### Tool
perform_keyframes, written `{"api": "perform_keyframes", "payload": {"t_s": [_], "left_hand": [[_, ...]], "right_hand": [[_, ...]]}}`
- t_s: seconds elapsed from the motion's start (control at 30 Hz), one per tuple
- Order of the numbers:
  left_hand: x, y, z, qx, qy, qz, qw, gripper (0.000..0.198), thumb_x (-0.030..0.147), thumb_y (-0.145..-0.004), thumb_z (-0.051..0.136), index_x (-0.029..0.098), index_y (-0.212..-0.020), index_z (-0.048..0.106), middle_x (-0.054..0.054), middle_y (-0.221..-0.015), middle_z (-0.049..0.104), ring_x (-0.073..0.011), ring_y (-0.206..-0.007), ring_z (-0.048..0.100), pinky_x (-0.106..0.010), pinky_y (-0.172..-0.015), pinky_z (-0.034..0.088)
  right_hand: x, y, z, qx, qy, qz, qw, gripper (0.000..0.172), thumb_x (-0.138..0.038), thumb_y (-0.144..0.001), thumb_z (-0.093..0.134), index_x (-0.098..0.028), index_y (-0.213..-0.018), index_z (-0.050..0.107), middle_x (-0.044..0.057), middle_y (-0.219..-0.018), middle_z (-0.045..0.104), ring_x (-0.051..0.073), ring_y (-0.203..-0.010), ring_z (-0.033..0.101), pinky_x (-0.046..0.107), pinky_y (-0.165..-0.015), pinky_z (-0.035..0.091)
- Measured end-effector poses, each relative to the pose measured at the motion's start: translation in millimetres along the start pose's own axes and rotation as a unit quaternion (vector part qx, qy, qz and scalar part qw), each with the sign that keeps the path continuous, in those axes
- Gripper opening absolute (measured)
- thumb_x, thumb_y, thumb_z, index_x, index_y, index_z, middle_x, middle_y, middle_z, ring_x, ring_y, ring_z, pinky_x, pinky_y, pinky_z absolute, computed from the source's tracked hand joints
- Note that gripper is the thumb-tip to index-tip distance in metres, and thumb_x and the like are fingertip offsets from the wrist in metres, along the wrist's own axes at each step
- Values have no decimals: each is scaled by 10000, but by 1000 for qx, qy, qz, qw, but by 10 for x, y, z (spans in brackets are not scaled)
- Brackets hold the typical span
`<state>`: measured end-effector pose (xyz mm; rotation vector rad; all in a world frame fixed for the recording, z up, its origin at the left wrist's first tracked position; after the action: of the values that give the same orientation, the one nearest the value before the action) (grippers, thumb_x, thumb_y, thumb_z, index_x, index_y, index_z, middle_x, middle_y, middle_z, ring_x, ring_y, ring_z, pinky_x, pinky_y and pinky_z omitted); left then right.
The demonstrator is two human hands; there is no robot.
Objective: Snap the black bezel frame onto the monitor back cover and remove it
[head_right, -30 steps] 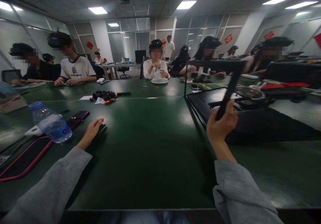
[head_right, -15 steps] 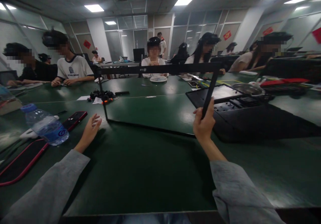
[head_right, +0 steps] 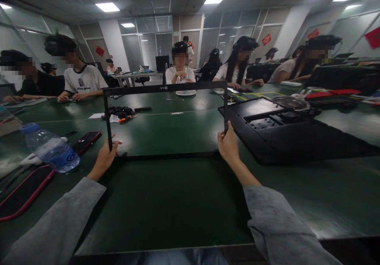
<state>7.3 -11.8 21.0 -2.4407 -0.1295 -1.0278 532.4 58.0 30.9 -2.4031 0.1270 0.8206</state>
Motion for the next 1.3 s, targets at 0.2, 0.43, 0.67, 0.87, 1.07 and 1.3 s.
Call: {"api": "perform_keyframes", "payload": {"t_s": [0.2, 0.43, 0.67, 0.87, 1.07, 1.3], "left_hand": [[-131, -62, -1, 8, -88, -23, 996, 324, 430, -849, 594, 195, -998, 761, -131, -1123, 710, -322, -1068, 661, -433, -990, 502], [-180, -69, 24, -16, -117, -6, 993, 312, 459, -834, 624, 208, -906, 796, -134, -1140, 708, -338, -1146, 627, -472, -1091, 451], [-262, -82, 61, -19, -126, 3, 992, 320, 453, -835, 618, 200, -909, 800, -151, -1183, 693, -364, -1202, 605, -502, -1146, 407], [-287, -86, 61, -25, -158, 11, 987, 350, 460, -849, 599, 197, -960, 801, -156, -1222, 687, -376, -1207, 600, -507, -1128, 423], [-287, -78, 73, -31, -190, 22, 981, 461, 447, -889, 559, 133, -1158, 764, -198, -1284, 661, -377, -1213, 591, -504, -1103, 443], [-142, -15, 79, 11, -167, 110, 980, 461, 413, -946, 521, 185, -1311, 684, -157, -1323, 648, -342, -1230, 587, -538, -1070, 474]], "right_hand": [[237, -41, 205, -123, 108, -17, 986, 335, -241, -924, 488, -118, -1164, 689, 179, -1102, 714, 291, -1002, 668, 378, -894, 496], [431, -79, 279, -101, 179, -48, 978, 390, -288, -937, 527, -72, -1184, 737, 221, -1095, 684, 329, -1059, 626, 449, -952, 483], [454, -62, 298, -107, 181, -4, 978, 387, -338, -911, 573, -121, -1176, 753, 209, -1202, 638, 349, -1128, 560, 482, -944, 472], [402, -39, 258, -116, 176, -5, 977, 411, -337, -928, 549, -124, -1222, 742, 208, -1238, 606, 361, -1179, 527, 495, -967, 465], [375, -28, 251, -118, 180, -7, 977, 405, -323, -926, 549, -132, -1225, 743, 217, -1259, 586, 375, -1180, 528, 506, -953, 481], [352, -18, 248, -130, 199, 1, 971, 454, -345, -959, 493, -118, -1284, 716, 227, -1298, 579, 394, -1221, 516, 519, -969, 475]]}}
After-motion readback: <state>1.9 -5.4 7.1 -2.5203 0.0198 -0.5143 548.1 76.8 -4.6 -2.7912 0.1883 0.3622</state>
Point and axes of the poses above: each hand's wrist, its own y-axis away from the middle knuckle, its own z-axis out of the palm, x = y × z, the point moved 1 cm from there along -y, towards the middle knuckle
